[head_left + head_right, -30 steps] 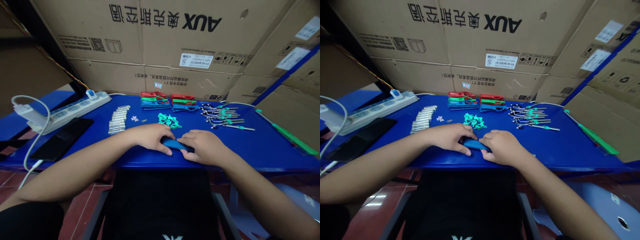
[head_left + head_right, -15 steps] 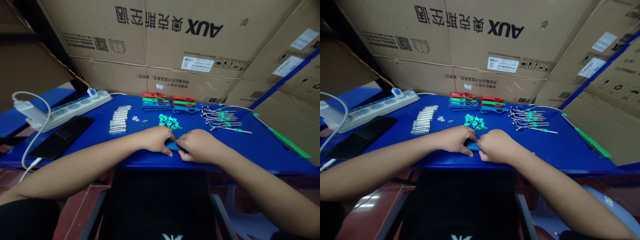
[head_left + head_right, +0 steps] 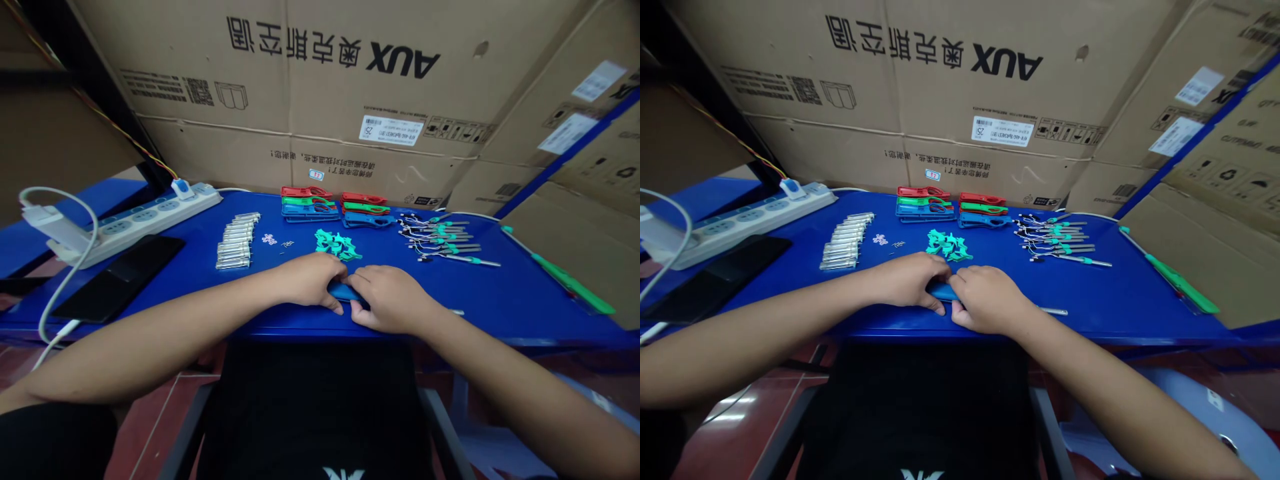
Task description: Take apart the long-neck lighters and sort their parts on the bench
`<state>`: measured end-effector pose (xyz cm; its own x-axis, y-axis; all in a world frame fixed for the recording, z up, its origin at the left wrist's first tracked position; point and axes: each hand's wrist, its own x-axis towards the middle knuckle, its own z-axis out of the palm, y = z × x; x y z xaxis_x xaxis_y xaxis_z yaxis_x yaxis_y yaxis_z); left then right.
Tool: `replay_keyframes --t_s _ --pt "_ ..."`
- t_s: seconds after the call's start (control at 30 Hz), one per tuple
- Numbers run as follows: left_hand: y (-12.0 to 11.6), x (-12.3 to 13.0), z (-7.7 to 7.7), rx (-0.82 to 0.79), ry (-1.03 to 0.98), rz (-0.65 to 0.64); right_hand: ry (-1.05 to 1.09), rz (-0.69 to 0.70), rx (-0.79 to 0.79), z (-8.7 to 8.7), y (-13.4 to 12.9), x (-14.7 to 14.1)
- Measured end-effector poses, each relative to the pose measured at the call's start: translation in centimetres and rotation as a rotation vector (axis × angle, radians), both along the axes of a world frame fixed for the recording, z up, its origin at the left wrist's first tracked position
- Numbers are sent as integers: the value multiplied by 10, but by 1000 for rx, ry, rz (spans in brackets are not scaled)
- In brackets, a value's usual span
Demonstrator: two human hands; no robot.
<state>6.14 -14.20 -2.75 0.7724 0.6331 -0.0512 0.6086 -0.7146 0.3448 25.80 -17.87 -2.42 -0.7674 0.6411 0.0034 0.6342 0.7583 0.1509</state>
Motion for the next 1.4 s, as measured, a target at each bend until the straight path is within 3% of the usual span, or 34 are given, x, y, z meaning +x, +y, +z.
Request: replay_keyframes --t_s 0.3,0.53,0.77,1.0,1.13,1.4 --pt "3 -6 2 -43 -28 -12 202 105 -15 -17 8 24" --pt "4 -11 6 -99 11 -4 447 28 -237 -25 17 56" --pt "6 -17 12 -222 -20 -81 567 15 -391 -28 20 58" --pt "4 -19 17 18 14 -138 630 -62 -325 -28 18 53" --pt "3 -15 11 22 39 -57 652 -76 -360 -27 19 53" --pt "-2 -13 12 49 26 -71 684 29 -317 -16 22 59"
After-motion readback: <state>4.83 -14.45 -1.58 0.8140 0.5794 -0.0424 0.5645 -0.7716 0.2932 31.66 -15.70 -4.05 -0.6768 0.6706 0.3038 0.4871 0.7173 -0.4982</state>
